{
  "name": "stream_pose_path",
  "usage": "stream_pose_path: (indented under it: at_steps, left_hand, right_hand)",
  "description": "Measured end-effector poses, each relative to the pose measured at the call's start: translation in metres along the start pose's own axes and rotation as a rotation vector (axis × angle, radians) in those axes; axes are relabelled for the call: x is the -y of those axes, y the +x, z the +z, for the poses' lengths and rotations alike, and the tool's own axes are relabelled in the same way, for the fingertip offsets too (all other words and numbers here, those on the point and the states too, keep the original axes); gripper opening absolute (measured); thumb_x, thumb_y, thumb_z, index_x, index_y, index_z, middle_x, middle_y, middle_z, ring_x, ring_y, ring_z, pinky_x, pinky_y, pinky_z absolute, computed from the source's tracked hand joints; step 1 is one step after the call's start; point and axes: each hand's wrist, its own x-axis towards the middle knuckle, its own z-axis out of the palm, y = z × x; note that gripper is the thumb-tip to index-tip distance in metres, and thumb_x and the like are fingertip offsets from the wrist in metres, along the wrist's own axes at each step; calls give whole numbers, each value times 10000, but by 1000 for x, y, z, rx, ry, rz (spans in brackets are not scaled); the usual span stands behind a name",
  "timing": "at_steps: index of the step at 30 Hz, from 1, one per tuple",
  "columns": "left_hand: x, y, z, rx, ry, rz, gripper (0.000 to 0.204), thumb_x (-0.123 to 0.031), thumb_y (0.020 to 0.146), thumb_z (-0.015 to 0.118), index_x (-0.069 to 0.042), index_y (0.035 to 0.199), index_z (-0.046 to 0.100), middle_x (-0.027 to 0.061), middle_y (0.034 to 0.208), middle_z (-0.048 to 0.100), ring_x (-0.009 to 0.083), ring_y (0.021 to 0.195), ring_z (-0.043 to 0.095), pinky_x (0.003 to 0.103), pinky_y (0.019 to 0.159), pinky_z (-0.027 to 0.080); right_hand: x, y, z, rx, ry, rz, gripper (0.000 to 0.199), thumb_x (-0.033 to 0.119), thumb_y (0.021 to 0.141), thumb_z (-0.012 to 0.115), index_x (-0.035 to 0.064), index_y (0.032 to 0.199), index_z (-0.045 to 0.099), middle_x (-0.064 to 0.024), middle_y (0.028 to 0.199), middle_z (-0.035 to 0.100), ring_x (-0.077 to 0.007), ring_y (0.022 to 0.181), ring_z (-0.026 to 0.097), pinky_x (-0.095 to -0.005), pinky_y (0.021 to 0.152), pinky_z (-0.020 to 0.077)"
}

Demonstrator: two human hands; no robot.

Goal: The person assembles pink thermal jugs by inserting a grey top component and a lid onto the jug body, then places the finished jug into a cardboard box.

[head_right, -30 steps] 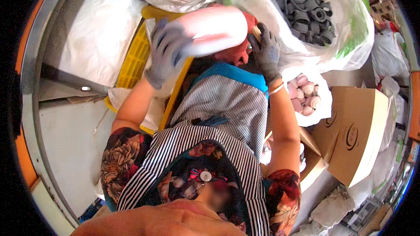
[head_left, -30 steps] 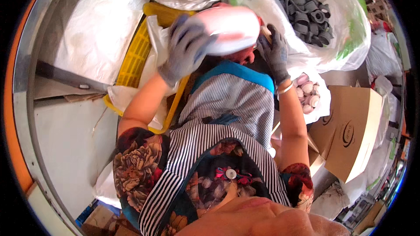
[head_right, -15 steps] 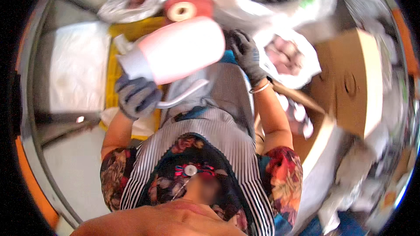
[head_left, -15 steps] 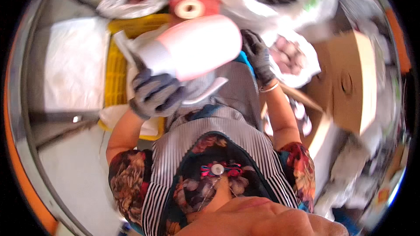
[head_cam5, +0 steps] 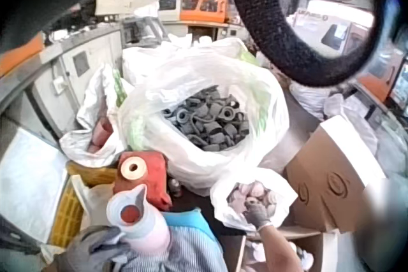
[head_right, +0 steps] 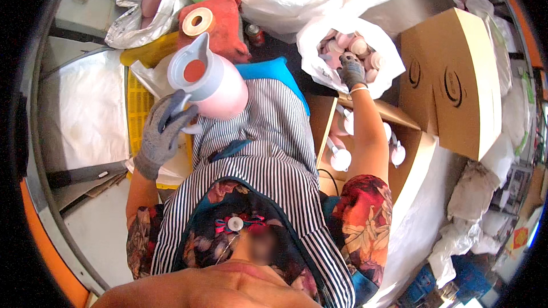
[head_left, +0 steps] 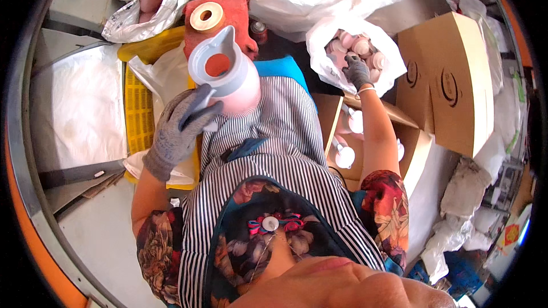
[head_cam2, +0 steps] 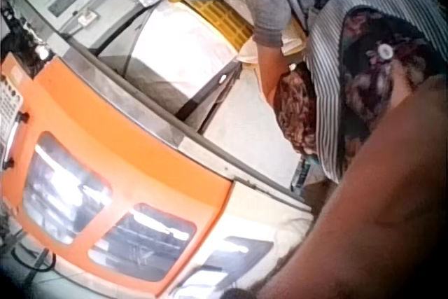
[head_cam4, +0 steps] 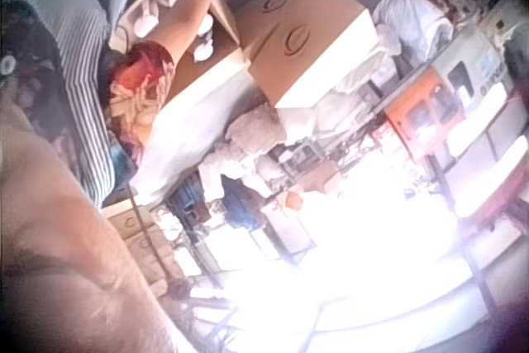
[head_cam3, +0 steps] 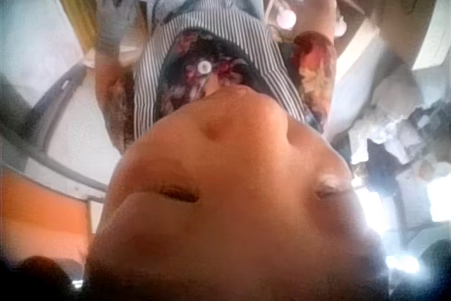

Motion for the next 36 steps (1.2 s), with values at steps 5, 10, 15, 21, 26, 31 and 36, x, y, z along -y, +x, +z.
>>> stream_pose_path:
  at_steps: [5, 10, 15, 21, 26, 31, 36]
  left_hand:
    - [-19, -6, 16, -324, -192, -133, 665, -63, 861, 746, -13, 1474, 491, 266, 1536, 437, 434, 1385, 473, 484, 1175, 360]
    - [-23, -34, 75, -797, -802, -823, 545, -70, 913, 740, 0, 1386, 480, 136, 1296, 558, 225, 1198, 566, 347, 1021, 478]
    - [0, -43, 79, -806, -849, -882, 445, -69, 867, 766, 0, 1254, 557, 80, 1160, 600, 164, 1036, 599, 322, 937, 503]
    - [5, -12, 43, -715, -571, -589, 451, -112, 729, 872, 8, 1107, 656, 123, 1009, 688, 238, 928, 686, 363, 858, 550]
    - [-14, 16, 26, -437, -277, -368, 423, -187, 689, 881, -54, 1052, 712, 146, 955, 707, 347, 860, 712, 399, 763, 565]
    - [-20, 34, 15, -430, -234, -211, 451, -260, 671, 878, -87, 1057, 721, 142, 975, 703, 376, 875, 698, 451, 770, 558]
    - [-12, 40, 11, -352, -422, -315, 380, -259, 737, 859, -88, 1044, 712, 128, 953, 709, 352, 877, 711, 423, 777, 564]
  right_hand:
    - [9, 45, 21, 110, -317, -201, 517, 420, 938, 576, 205, 1406, 530, -169, 1371, 554, -410, 1242, 561, -560, 936, 511]
    - [32, 57, 36, 38, -451, -246, 526, 426, 986, 501, 317, 1492, 410, -190, 1491, 449, -477, 1245, 543, -641, 872, 513]
    - [34, 43, 33, 41, 17, 122, 656, 449, 936, 585, 195, 1510, 391, -227, 1445, 505, -491, 1196, 586, -547, 953, 508]
    - [90, -33, -106, -542, 1320, 23, 503, 94, 985, 606, 13, 1464, 471, -124, 1355, 603, -225, 1154, 608, -362, 957, 508]
    - [223, -141, -257, -764, 498, -630, 646, 199, 887, 729, 23, 1468, 508, -177, 1346, 631, -314, 1110, 658, -388, 961, 521]
    - [290, -155, -331, -562, 78, -855, 916, 626, 707, 760, 91, 1430, 586, -162, 1364, 610, -366, 1084, 625, -480, 1017, 479]
    - [278, -113, -308, -431, 450, -1308, 922, 600, 687, 765, 40, 1399, 588, -221, 1388, 569, -457, 1280, 537, -583, 1071, 420]
